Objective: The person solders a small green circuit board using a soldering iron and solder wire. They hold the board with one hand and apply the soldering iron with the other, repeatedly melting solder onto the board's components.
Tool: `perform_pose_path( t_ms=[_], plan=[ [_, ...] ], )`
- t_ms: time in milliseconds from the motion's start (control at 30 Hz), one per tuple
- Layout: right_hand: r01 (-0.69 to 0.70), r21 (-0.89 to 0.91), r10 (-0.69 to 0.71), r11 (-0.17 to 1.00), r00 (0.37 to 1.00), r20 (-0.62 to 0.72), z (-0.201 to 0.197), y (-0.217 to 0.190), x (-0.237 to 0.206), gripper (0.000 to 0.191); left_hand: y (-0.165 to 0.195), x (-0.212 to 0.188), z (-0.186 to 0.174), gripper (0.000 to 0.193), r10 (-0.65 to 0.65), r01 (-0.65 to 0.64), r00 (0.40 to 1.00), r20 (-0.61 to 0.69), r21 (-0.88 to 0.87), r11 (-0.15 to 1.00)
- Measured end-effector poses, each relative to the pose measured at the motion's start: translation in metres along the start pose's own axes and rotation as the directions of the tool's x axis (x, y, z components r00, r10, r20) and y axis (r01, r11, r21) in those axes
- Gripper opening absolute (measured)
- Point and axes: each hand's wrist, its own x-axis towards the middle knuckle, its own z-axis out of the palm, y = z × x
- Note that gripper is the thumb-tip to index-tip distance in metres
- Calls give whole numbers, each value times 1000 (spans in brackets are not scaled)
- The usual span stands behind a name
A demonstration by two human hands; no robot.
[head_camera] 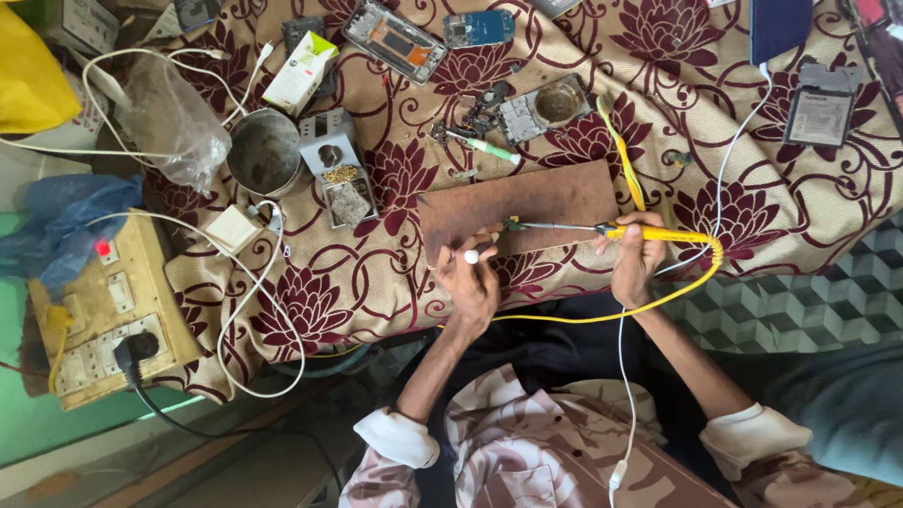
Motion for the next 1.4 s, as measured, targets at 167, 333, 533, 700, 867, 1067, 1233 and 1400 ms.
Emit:
perform_pose_path(
  t_ms=[167, 333, 533, 700, 867, 1067, 1233, 1400],
  plan=[
    [-13, 45, 14, 999, 999, -39, 0, 5, -1, 26, 3, 4, -2, 37, 5, -5, 1000, -4, -27, 1000],
    [-23, 27, 23, 999, 999, -27, -1, 7, -1, 24, 8, 7, 0, 40, -75, 76, 997, 8, -134, 988],
    [-29, 12, 30, 999, 1000, -6, -1, 3, 1, 23, 8, 7, -3, 37, 22, -23, 1000, -19, -53, 998],
    [-5, 38, 4, 999, 1000, 25, 0, 1, 2, 24, 6, 7, 0, 36, -9, 9, 1000, -26, -17, 1000],
    [-3, 31, 3, 1000, 1000, 10, 1, 1, 3, 26, 5, 7, 0, 34, 27, -28, 999, -37, -3, 1000],
    [-22, -15, 22, 1000, 1000, 20, 3, -3, 2, 23, 6, 7, -1, 33, 19, -19, 1000, -21, 8, 1000],
    [-27, -72, 28, 997, 1000, 10, 5, -8, 3, 20, 7, 9, 0, 33, 23, -22, 998, -54, 16, 1000],
    [-47, -138, 46, 989, 999, -13, 5, -8, 3, 19, 7, 9, -1, 36, 16, -16, 999, -30, -4, 1000]
  ],
)
